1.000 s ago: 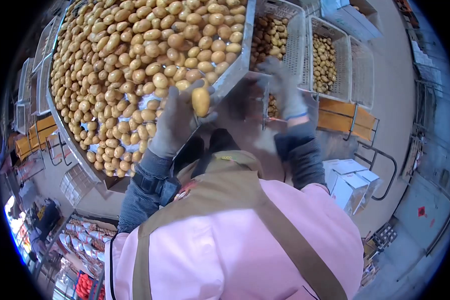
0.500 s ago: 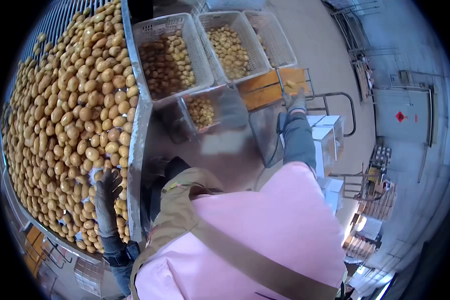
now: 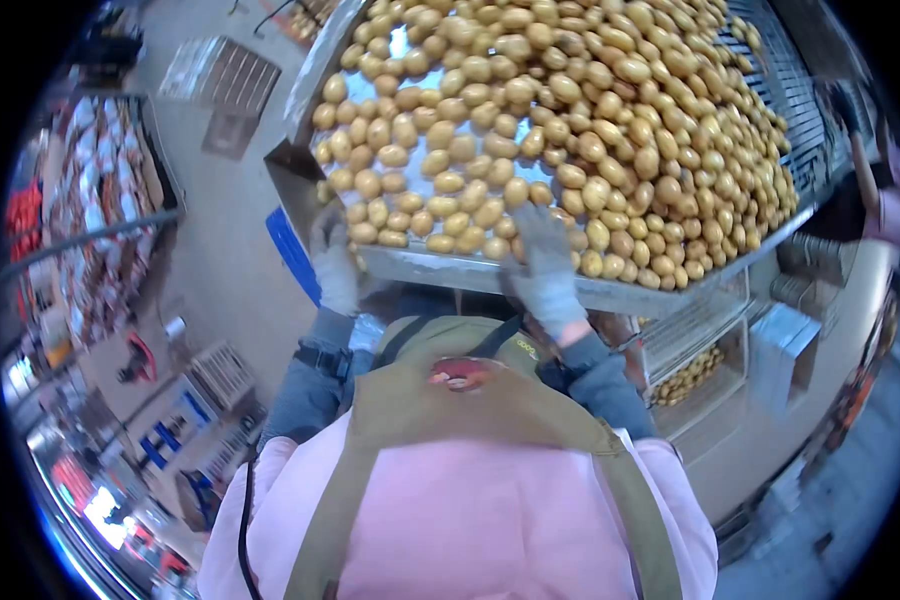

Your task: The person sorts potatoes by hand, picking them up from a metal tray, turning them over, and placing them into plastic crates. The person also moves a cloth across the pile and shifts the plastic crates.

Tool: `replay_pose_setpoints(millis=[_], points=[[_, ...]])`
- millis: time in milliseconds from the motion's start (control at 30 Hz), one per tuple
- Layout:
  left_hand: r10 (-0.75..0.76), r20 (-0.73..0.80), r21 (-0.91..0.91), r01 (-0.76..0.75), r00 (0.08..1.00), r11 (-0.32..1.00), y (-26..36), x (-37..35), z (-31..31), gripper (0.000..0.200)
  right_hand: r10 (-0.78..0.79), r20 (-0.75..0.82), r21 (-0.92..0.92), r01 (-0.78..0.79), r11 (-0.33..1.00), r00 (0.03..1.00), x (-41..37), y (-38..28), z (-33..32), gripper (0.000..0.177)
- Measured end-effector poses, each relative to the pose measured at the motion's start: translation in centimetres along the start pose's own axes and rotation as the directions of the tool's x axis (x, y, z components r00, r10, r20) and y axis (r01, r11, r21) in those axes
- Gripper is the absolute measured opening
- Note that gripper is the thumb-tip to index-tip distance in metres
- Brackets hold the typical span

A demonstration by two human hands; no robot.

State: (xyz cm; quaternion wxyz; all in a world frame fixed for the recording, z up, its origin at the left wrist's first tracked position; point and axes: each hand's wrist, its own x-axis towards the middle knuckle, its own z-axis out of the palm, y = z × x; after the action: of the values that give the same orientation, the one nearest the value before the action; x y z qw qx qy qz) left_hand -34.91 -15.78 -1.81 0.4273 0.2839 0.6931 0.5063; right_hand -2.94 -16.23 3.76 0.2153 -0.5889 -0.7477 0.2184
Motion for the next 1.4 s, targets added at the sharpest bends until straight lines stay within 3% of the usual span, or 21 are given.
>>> replay_pose_setpoints(millis=[33,100,167,267,300,367,433,467,533,600,667,733,767,800,867,933,1000,1100,1200,1267,1400], points=[[-0.043,-0.096,-0.051,0.038,0.994,0.998,-0.9,0.4,-0.9,0.039,-0.032,0.097,-0.122,0.043,0.992,0.995,1.4,0.0,1.1,0.064],[-0.232,0.066,-0.45,0.236,0.971,0.861,3.6,-0.3,1.2,0.042,-0.074,0.269,-0.335,0.165,0.928,0.96,4.3,0.6,4.9,0.068],[-0.217,0.159,-0.464,0.267,0.963,0.845,3.0,1.6,1.0,0.05,-0.157,0.218,-0.462,0.244,0.853,0.963,8.4,3.7,7.1,0.067],[-0.065,0.218,0.063,0.052,0.974,0.997,-6.7,6.3,-0.8,0.074,-0.215,-0.009,-0.583,0.169,0.795,0.977,15.6,4.2,7.7,0.062],[-0.141,0.216,-0.246,0.194,0.966,0.95,-5.5,6.7,-0.2,0.066,-0.241,-0.051,-0.578,0.168,0.798,0.969,18.7,4.0,7.9,0.062],[-0.262,0.272,-0.748,0.375,0.926,0.548,0.6,7.8,1.3,0.058,-0.229,-0.029,-0.552,0.176,0.815,0.973,24.0,1.5,8.1,0.061],[-0.224,0.163,-0.417,0.273,0.961,0.867,1.4,8.0,1.3,0.06,-0.042,0.296,-0.475,0.185,0.86,0.954,25.6,-3.7,10.3,0.061],[-0.278,0.143,-0.36,0.311,0.95,0.879,4.2,8.0,1.7,0.057,0.084,0.524,-0.425,0.174,0.888,0.848,25.9,-5.9,11.9,0.061],[-0.243,0.131,-0.266,0.27,0.961,0.925,5.2,8.8,1.9,0.054,-0.277,0.158,-0.42,0.319,0.85,0.948,19.4,-7.4,14.6,0.06],[-0.069,0.156,-0.192,0.098,0.985,0.976,-3.3,11.7,0.4,0.05,-0.382,0.176,-0.268,0.417,0.868,0.907,14.3,-5.2,13.5,0.062],[0.009,0.189,-0.047,0.0,0.982,0.999,-7.3,11.9,-0.6,0.044,-0.333,0.308,-0.246,0.413,0.877,0.891,10.3,-3.0,10.5,0.06],[-0.148,0.197,-0.167,0.182,0.969,0.969,-3.3,10.0,0.1,0.041,-0.281,0.361,-0.31,0.399,0.863,0.889,7.4,-0.8,7.2,0.06],[-0.078,0.189,-0.126,0.103,0.979,0.987,-3.4,10.3,0.1,0.043,-0.257,0.383,-0.344,0.395,0.852,0.887,7.3,-0.4,6.2,0.059],[-0.007,0.181,-0.084,0.022,0.983,0.996,-3.4,10.6,0.0,0.047,-0.236,0.313,-0.384,0.35,0.854,0.92,8.2,0.1,6.1,0.059],[-0.166,0.139,-0.181,0.19,0.976,0.965,-3.3,11.1,0.0,0.06,-0.179,0.17,-0.447,0.238,0.862,0.969,10.8,0.6,6.3,0.058],[0.111,0.13,0.106,-0.125,0.985,0.986,-5.1,12.0,0.1,0.07,-0.163,-0.014,-0.407,0.143,0.902,0.987,17.5,2.7,8.2,0.062],[0.091,0.115,0.027,-0.095,0.989,0.995,-4.9,12.5,0.0,0.07,-0.024,0.005,-0.478,0.023,0.878,1.0,22.3,-0.3,10.2,0.067],[0.145,0.097,-0.012,-0.145,0.985,0.989,-5.7,15.0,-0.6,0.06,-0.153,0.18,-0.376,0.212,0.902,0.972,22.0,-4.6,13.9,0.071],[-0.052,0.111,-0.133,0.067,0.992,0.989,-3.3,13.7,0.0,0.059,-0.299,0.418,-0.154,0.391,0.907,0.858,16.8,-9.6,14.3,0.068],[-0.238,0.137,-0.265,0.268,0.961,0.926,0.0,13.6,1.1,0.061,-0.395,0.392,-0.04,0.444,0.895,0.831,13.0,-8.3,13.4,0.063],[-0.199,0.111,0.336,0.152,0.974,0.93,0.2,11.2,-0.2,0.061,-0.333,0.526,-0.14,0.466,0.874,0.783,8.2,-3.6,9.0,0.051]])
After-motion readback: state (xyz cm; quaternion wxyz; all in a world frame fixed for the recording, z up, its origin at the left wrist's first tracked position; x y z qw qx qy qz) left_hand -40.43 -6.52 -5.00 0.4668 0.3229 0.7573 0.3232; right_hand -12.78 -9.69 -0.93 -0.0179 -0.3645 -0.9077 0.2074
